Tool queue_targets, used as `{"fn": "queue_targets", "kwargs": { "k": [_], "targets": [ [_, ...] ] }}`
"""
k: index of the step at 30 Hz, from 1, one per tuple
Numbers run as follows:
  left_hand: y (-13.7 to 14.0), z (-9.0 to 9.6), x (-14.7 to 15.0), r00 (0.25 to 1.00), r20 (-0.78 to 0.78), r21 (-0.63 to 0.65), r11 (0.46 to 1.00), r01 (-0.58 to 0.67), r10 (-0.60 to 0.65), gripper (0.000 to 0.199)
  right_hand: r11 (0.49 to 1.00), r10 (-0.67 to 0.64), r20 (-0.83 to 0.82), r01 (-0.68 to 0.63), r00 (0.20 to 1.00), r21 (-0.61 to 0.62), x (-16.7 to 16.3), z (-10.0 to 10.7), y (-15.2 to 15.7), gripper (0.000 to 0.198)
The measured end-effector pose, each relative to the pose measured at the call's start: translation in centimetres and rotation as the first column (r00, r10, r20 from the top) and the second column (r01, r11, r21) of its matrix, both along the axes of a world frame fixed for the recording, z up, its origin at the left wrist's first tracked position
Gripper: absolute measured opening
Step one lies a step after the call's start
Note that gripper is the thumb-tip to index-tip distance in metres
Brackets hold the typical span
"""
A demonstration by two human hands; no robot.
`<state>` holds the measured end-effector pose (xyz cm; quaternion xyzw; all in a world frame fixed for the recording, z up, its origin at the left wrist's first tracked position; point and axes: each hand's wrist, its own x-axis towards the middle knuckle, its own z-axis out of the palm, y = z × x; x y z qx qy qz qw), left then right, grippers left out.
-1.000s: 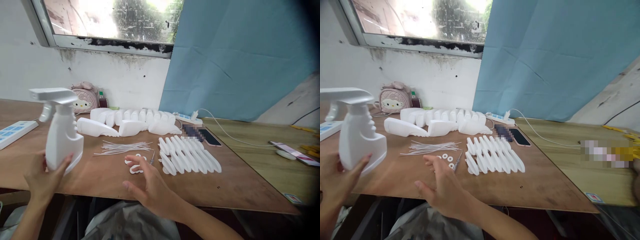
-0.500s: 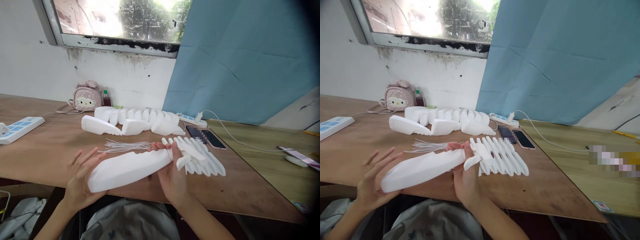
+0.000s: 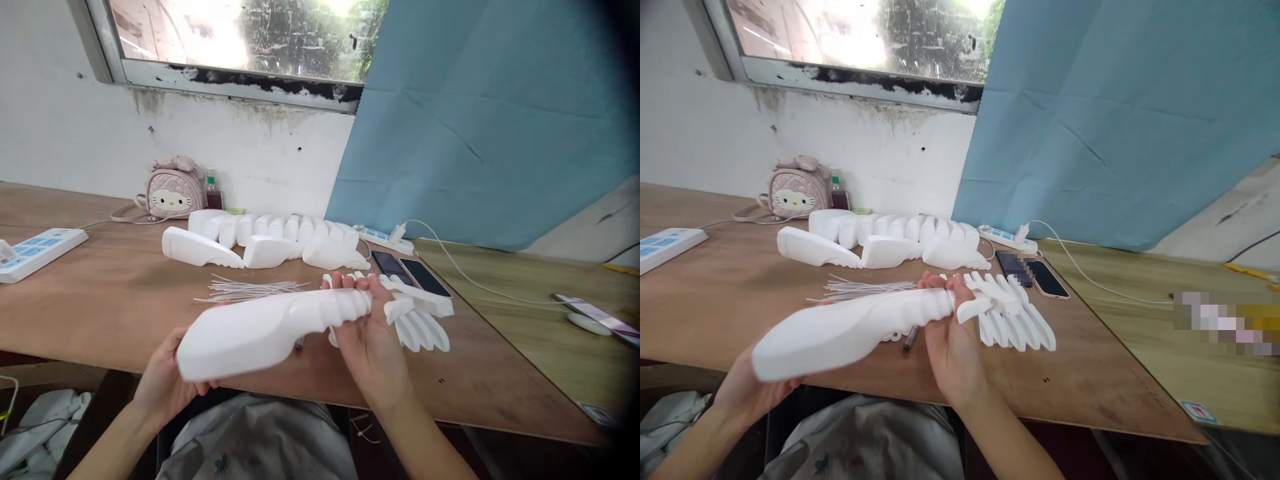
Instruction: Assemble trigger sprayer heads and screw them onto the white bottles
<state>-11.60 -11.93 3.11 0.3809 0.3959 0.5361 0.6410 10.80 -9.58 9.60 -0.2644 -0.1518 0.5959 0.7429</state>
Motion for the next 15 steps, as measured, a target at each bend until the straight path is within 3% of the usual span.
{"fn": "queue_targets", "kwargs": {
  "k": [2, 4, 6, 8, 9, 11, 13, 15],
  "targets": [
    [0.1, -0.3, 0.5, 0.999, -0.045, 0.09, 0.996, -0.005, 0.009, 0.063, 0.998, -0.055, -0.014, 0.055, 0.998, -0.009, 0.3, 0.0, 0.4, 0.015],
    [0.3, -0.8, 0.9, 0.974, -0.158, 0.253, 0.96, -0.118, 0.161, 0.071, 0.998, -0.066, -0.01, 0.066, 0.998, -0.016, 0.3, -0.2, 0.6, 0.017],
    [0.6, -1.4, 0.9, 0.915, -0.228, 0.437, 0.875, -0.208, 0.332, 0.056, 0.998, -0.034, -0.01, 0.034, 0.999, -0.053, 0.0, -0.4, 0.5, 0.017],
    [0.7, -2.1, 0.2, 0.881, -0.232, 0.572, 0.79, -0.219, 0.412, 0.039, 0.996, 0.033, -0.014, -0.034, 0.999, -0.088, -0.4, -0.5, 0.3, 0.018],
    [0.7, -2.5, -0.3, 0.87, -0.239, 0.589, 0.777, -0.225, 0.432, 0.037, 0.994, 0.07, -0.013, -0.071, 0.997, -0.088, -0.6, -0.5, 0.2, 0.018],
    [0.6, -2.7, -1.2, 0.846, -0.273, 0.496, 0.82, -0.284, 0.458, 0.044, 0.989, 0.138, 0.008, -0.137, 0.99, -0.054, -0.8, -0.5, 0.2, 0.018],
    [0.5, -2.4, -1.6, 0.858, -0.29, 0.262, 0.897, -0.355, 0.424, 0.055, 0.983, 0.181, 0.05, -0.18, 0.982, -0.021, -0.8, -0.6, 0.3, 0.018],
    [0.5, -1.5, -1.5, 0.906, -0.225, 0.047, 0.933, -0.357, 0.358, 0.064, 0.975, 0.221, 0.098, -0.221, 0.97, -0.013, -0.8, -0.8, 0.4, 0.017]
  ]
}}
